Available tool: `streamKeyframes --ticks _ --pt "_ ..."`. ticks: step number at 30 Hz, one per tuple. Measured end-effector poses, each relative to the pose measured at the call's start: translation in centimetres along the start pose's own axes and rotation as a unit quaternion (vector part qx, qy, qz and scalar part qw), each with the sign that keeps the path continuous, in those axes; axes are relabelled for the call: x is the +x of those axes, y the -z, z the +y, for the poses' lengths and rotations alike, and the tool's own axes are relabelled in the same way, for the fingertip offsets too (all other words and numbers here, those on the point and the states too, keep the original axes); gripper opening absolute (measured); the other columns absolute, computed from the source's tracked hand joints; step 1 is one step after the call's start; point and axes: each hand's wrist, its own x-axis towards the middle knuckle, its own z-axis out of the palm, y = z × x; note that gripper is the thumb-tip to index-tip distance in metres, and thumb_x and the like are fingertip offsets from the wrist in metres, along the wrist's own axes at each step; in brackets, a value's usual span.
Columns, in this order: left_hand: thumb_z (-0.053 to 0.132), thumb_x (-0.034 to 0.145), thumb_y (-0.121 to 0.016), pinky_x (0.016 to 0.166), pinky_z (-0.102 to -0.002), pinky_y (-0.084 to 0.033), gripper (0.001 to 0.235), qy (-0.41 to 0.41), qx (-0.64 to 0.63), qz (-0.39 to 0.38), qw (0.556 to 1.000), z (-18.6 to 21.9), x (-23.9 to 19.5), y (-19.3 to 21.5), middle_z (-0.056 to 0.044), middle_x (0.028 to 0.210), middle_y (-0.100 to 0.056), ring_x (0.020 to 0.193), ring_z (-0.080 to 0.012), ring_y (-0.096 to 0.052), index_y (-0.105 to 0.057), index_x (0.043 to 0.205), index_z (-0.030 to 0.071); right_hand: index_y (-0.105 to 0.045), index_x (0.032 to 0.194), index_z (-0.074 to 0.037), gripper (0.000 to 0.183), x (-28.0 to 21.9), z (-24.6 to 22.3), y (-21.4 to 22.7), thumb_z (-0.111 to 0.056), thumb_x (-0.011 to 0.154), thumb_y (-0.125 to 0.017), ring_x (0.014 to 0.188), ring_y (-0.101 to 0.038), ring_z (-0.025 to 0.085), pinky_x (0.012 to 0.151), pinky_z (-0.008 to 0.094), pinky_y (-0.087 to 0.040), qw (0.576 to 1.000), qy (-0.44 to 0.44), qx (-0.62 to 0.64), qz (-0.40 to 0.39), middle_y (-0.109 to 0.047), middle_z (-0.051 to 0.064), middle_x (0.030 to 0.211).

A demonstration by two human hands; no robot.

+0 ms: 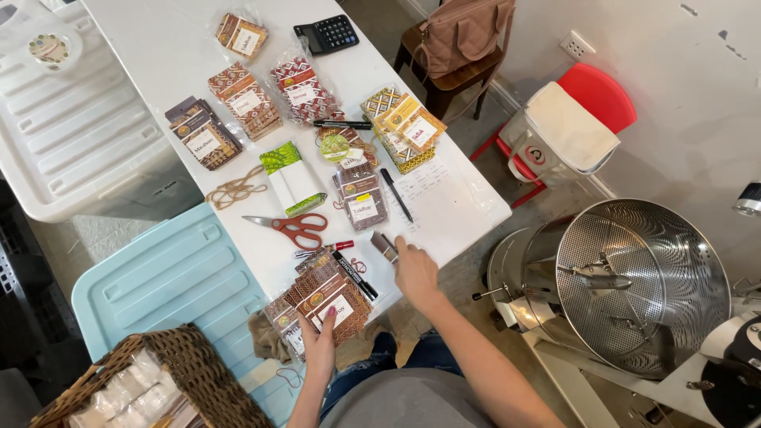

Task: Sorting and organizing small coffee bags on a table and recording inventory on a paper list

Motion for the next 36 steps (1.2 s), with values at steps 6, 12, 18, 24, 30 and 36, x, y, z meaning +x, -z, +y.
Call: streamKeyframes --ticks 6,12,18,24,30,36 --pt "0.052 0.086 -0.060 0.128 -0.040 -0.004 0.109 -0.020 -0.026 -0.002 0.999 -1.0 1.1 -0.2 -0.008 0.172 0.007 0.159 -0.0213 0.003 0.005 0.162 0.008 -0.048 0.120 -0.004 0.031 1.7 0.8 -2.9 0.000 0.090 -0.050 0.068 -0.063 0.040 0.050 0.051 -0.047 1.000 0.021 0.005 -0.008 -0.063 0.016 0.094" --pt "0.055 0.084 -0.059 0.128 -0.045 -0.006 0.111 0.005 -0.010 -0.013 1.000 1.6 -0.6 0.2 -0.006 0.172 0.009 0.159 -0.0224 0.003 0.007 0.162 0.011 -0.045 0.148 -0.006 0.061 -1.4 -1.5 6.9 -0.037 0.097 -0.057 0.124 -0.064 0.030 0.105 0.045 -0.055 0.928 -0.027 0.363 -0.078 -0.063 0.015 0.140" --pt "0.052 0.085 -0.060 0.128 -0.045 -0.009 0.110 0.003 -0.027 -0.035 0.999 1.9 -0.1 0.0 -0.005 0.173 0.009 0.159 -0.0226 0.002 0.007 0.162 0.013 -0.053 0.127 -0.002 0.040 0.1 2.3 4.4 -0.008 0.089 -0.064 0.108 -0.065 0.033 0.096 0.052 -0.054 0.560 0.005 0.805 -0.195 -0.066 0.020 0.123" --pt "0.051 0.085 -0.061 0.128 -0.045 -0.010 0.109 -0.009 -0.029 -0.027 0.999 2.2 0.0 -0.2 -0.006 0.173 0.006 0.159 -0.0236 0.000 0.005 0.162 0.012 -0.055 0.124 0.001 0.042 0.1 0.7 5.0 -0.005 0.083 -0.067 0.108 -0.066 0.034 0.096 0.051 -0.055 0.519 0.003 0.823 -0.231 -0.067 0.021 0.120" --pt "0.050 0.085 -0.062 0.128 -0.045 -0.009 0.110 -0.014 -0.041 -0.030 0.999 2.4 -0.4 0.1 -0.008 0.172 0.006 0.159 -0.0236 0.000 0.005 0.162 0.011 -0.066 0.116 0.003 0.030 1.3 2.0 2.6 0.000 0.086 -0.070 0.096 -0.072 0.030 0.090 0.044 -0.060 0.519 -0.007 0.827 -0.215 -0.074 0.018 0.111" --pt "0.056 0.083 -0.060 0.129 -0.047 -0.008 0.113 -0.014 -0.010 -0.031 0.999 2.3 -0.3 -0.1 -0.008 0.172 0.008 0.159 -0.0245 0.001 0.007 0.162 0.011 -0.066 0.117 0.002 0.030 1.0 2.0 1.9 0.001 0.088 -0.070 0.101 -0.072 0.030 0.091 0.046 -0.060 0.531 0.020 0.814 -0.235 -0.073 0.019 0.115"
